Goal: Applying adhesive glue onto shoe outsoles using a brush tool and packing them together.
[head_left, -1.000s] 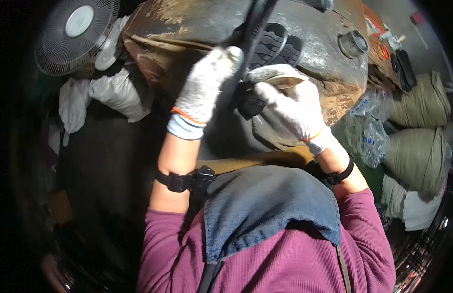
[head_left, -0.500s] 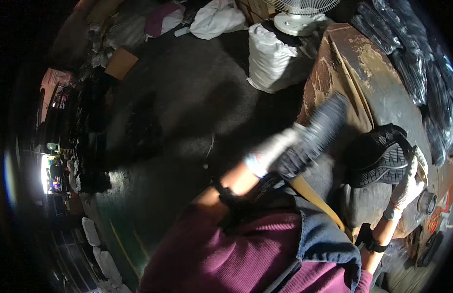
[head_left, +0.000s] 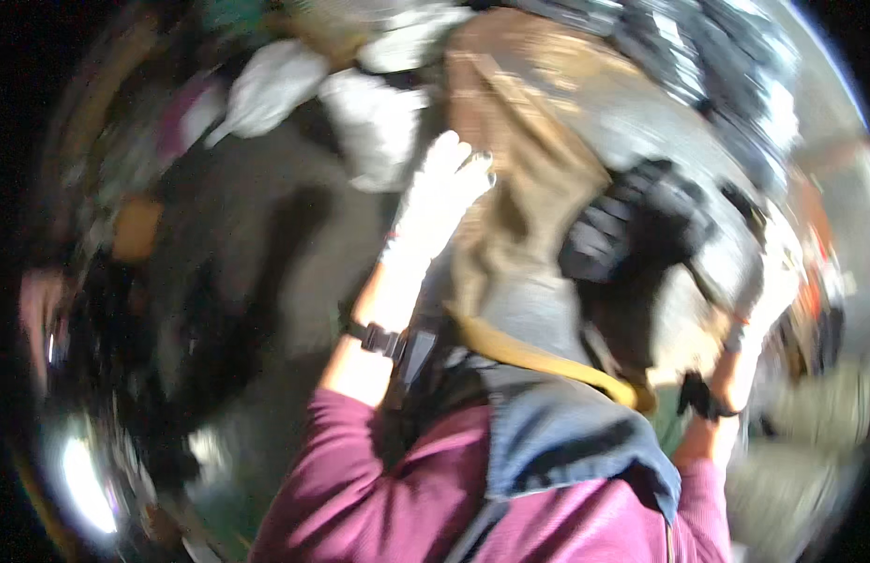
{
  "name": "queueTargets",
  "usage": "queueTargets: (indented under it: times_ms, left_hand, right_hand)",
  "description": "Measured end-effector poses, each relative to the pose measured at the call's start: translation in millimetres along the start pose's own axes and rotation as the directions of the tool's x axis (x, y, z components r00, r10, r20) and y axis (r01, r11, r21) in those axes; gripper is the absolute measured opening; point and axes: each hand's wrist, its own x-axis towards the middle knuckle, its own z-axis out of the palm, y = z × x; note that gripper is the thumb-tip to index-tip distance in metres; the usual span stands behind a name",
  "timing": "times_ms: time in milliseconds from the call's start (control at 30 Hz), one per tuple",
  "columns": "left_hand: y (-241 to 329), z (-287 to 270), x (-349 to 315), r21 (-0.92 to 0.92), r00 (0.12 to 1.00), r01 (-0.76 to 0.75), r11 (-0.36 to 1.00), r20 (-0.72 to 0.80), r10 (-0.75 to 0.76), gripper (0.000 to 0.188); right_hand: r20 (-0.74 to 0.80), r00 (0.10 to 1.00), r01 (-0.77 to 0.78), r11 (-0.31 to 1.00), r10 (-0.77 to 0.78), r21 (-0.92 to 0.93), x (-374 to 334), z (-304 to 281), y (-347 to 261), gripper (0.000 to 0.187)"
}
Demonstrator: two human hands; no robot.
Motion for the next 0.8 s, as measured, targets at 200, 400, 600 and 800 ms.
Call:
queueTargets:
  times_ms: [200,400,600,800]
  left_hand:
    - [158.3,72.6,76.5,-0.361,0.891,0.328,0.873,0.426,-0.158,0.106]
    - [188.5,67.4,101.7,-0.209,0.885,0.188,0.96,0.46,-0.073,0.108]
    - [140.5,66.2,130.9,-0.458,0.783,0.422,0.782,0.619,-0.06,0.071]
    - [85.9,34.0,163.5,-0.765,0.891,0.411,0.496,0.452,-0.041,0.054]
  right_hand:
    - [-0.106,0.912,0.285,0.798,-0.396,-0.531,49.1,-21.7,92.2,0.027]
    - [-0.142,0.99,-0.038,0.949,-0.007,-0.313,83.6,-73.6,163.5,0.027]
    - [0.067,0.998,0.03,0.737,0.02,-0.675,89.6,-57.1,215.6,0.021]
    - [0.081,0.987,0.144,0.566,-0.135,-0.811,84.1,-79.0,266.4,0.027]
